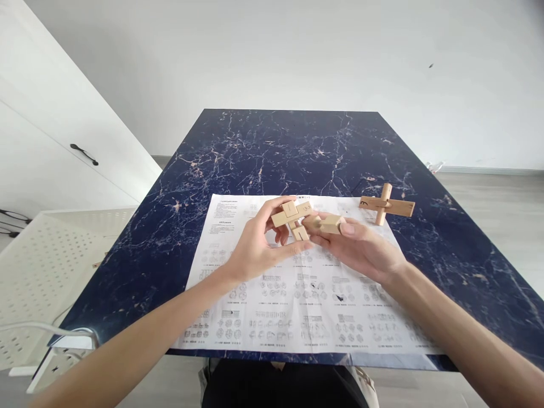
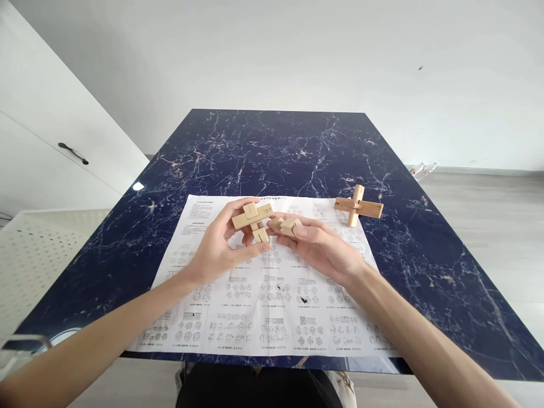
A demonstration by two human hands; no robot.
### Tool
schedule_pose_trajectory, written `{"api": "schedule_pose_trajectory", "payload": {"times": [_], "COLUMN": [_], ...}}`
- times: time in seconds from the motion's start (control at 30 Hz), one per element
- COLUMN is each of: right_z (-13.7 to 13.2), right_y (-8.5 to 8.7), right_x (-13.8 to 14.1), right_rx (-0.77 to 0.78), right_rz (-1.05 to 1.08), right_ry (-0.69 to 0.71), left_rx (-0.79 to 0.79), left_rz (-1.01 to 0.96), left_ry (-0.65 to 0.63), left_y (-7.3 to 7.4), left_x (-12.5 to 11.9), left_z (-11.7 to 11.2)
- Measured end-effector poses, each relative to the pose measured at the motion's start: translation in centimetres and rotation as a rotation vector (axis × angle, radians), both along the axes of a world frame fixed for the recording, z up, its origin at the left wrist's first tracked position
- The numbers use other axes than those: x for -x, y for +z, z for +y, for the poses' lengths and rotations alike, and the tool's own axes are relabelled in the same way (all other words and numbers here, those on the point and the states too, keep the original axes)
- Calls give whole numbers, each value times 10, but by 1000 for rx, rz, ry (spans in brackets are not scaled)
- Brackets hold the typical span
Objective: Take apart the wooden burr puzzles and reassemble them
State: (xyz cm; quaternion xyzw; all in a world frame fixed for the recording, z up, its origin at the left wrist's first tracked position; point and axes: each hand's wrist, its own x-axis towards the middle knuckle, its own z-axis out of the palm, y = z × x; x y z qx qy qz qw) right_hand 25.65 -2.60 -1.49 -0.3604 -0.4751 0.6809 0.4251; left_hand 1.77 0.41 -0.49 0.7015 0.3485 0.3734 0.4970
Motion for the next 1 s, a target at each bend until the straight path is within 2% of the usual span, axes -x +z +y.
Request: {"api": "schedule_pose_trajectory", "payload": {"times": [0.17,0.3,0.57,0.77,0.9,1.0], "right_z": [-3,-5,-7,-7,-9,-13], "right_y": [-2,-4,-9,-7,-5,-4], "right_x": [1,2,4,3,7,10], "right_rx": [39,57,51,32,-24,-160], "right_rz": [6,15,-54,-98,-166,-255], "right_ry": [-13,15,-78,46,58,17], "left_rx": [-96,-223,-408,-455,-494,-461], "left_rz": [57,75,121,190,191,147], "left_ry": [50,7,-83,-121,-123,-121], "left_y": [-2,-3,-10,-17,-19,-16], "left_x": [0,0,3,2,2,2], "left_z": [0,1,3,2,4,6]}}
